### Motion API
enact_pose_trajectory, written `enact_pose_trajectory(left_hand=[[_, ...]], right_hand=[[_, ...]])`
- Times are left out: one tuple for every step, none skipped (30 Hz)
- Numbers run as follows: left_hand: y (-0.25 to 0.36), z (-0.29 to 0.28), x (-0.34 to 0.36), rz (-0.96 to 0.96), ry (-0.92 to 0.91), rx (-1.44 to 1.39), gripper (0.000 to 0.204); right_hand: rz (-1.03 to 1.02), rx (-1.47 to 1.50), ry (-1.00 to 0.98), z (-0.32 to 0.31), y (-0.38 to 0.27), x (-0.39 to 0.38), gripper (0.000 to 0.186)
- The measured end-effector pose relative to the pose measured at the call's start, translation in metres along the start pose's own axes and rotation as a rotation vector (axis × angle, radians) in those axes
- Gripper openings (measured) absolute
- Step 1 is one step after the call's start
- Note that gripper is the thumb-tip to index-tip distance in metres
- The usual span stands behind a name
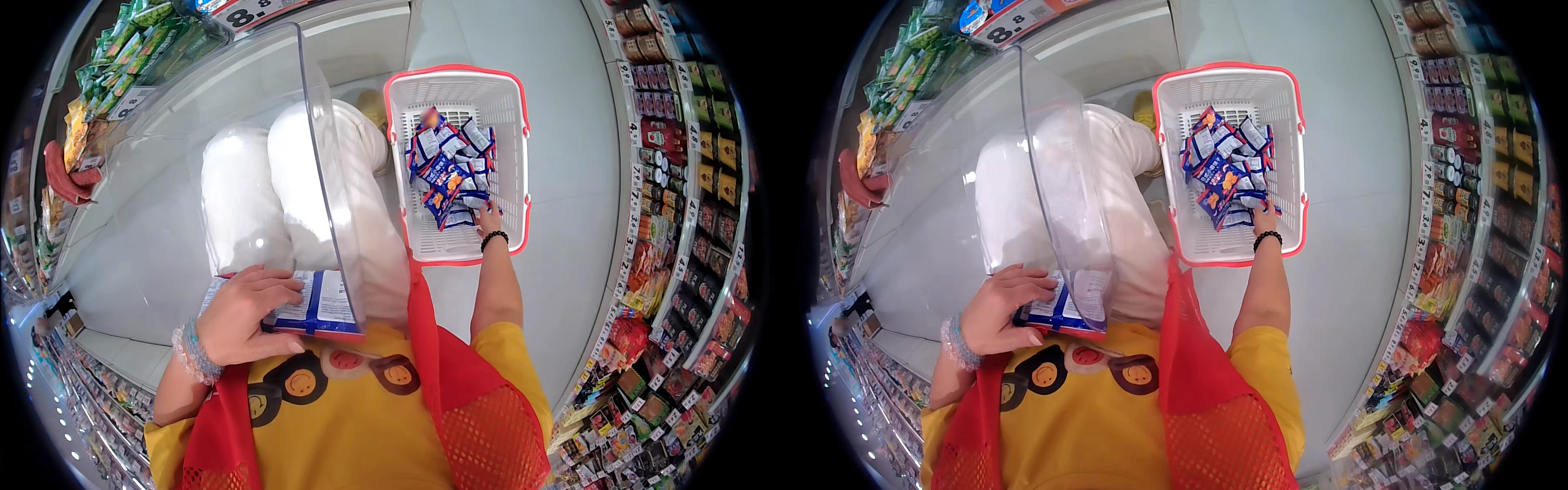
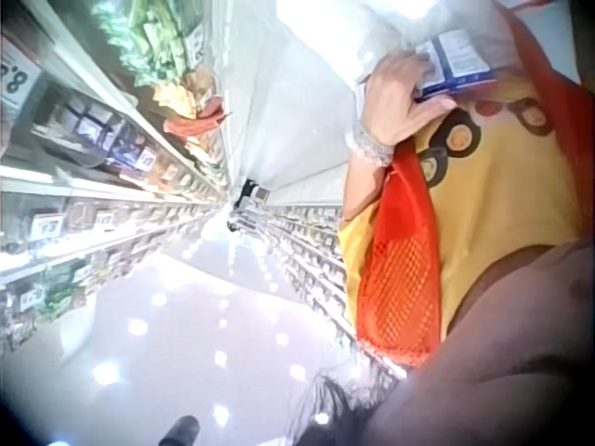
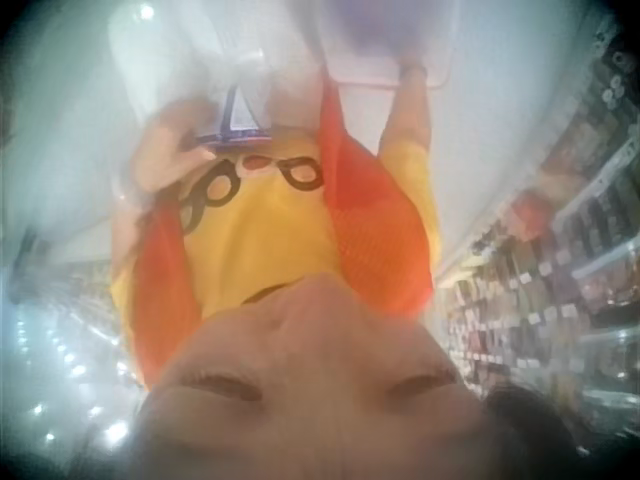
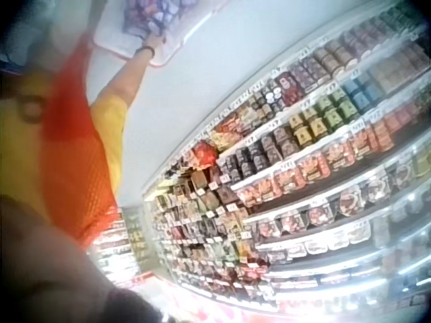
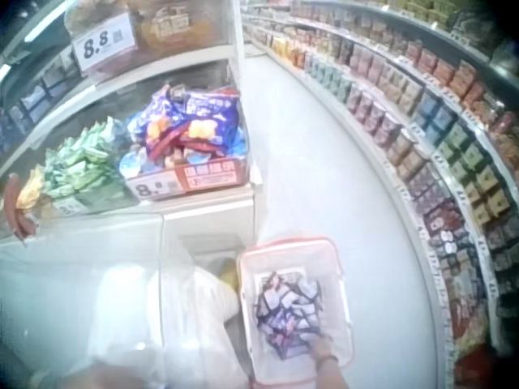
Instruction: The person sits on the floor in a supermarket aisle and transfers small blue snack packages from a white basket into a clear plastic display bin. They wipe the bin with a red cloth, then repeatedly pick up packages, inspect them, and arrange them neatly inside the bin.
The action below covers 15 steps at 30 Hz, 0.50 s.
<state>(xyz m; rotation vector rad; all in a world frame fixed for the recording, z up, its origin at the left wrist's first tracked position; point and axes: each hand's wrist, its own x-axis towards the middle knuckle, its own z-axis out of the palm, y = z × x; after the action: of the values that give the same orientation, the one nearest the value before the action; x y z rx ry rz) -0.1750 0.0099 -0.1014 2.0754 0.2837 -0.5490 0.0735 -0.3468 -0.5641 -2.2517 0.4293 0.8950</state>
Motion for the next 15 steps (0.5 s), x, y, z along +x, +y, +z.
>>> enact_pose_trajectory(left_hand=[[0.000, 0.000, 0.002, -0.028, -0.014, 0.001, 0.049], [0.000, 0.001, 0.004, -0.050, -0.027, -0.001, 0.049], [0.000, 0.001, 0.007, -0.065, -0.031, -0.006, 0.049], [0.001, 0.001, 0.009, -0.079, -0.035, -0.009, 0.048], [0.001, 0.000, 0.012, -0.089, -0.039, -0.014, 0.048], [0.001, -0.001, 0.014, -0.092, -0.040, -0.020, 0.047], [0.002, -0.001, 0.016, -0.094, -0.041, -0.026, 0.046], [0.002, -0.003, 0.018, -0.099, -0.044, -0.030, 0.046], [0.003, -0.004, 0.019, -0.114, -0.041, -0.028, 0.045], [0.004, -0.004, 0.021, -0.128, -0.039, -0.026, 0.044], [0.005, -0.006, 0.021, -0.142, -0.037, -0.027, 0.043], [0.006, -0.004, 0.021, -0.161, -0.021, -0.033, 0.043], [0.006, -0.002, 0.021, -0.176, -0.006, -0.039, 0.043], [0.006, -0.002, 0.021, -0.189, 0.005, -0.047, 0.043], [0.006, -0.002, 0.021, -0.190, 0.004, -0.056, 0.043]], right_hand=[[-0.032, -0.040, 0.020, 0.003, -0.001, 0.007, 0.045], [-0.066, -0.082, 0.046, 0.002, -0.006, 0.010, 0.040], [-0.098, -0.124, 0.080, -0.002, -0.011, 0.011, 0.038], [-0.028, -0.085, 0.087, -0.002, -0.014, 0.010, 0.039], [0.041, -0.046, 0.099, -0.002, -0.018, 0.007, 0.041], [0.109, -0.006, 0.105, -0.001, -0.022, 0.004, 0.044], [0.179, -0.010, 0.136, -0.002, -0.026, 0.001, 0.042], [0.148, -0.051, 0.253, -0.002, -0.024, -0.003, 0.039], [0.115, -0.093, 0.369, -0.001, -0.021, -0.008, 0.036], [0.082, -0.135, 0.486, 0.000, -0.018, -0.014, 0.033], [0.140, 0.097, 0.542, 0.000, -0.013, -0.016, 0.030], [0.124, 0.301, 0.498, 0.000, -0.025, -0.033, 0.043], [0.008, 0.522, 0.462, 0.000, -0.053, -0.064, 0.047], [-0.106, 0.740, 0.424, 0.000, -0.078, -0.093, 0.052], [-0.101, 0.771, 0.329, 0.001, -0.088, -0.106, 0.054]])
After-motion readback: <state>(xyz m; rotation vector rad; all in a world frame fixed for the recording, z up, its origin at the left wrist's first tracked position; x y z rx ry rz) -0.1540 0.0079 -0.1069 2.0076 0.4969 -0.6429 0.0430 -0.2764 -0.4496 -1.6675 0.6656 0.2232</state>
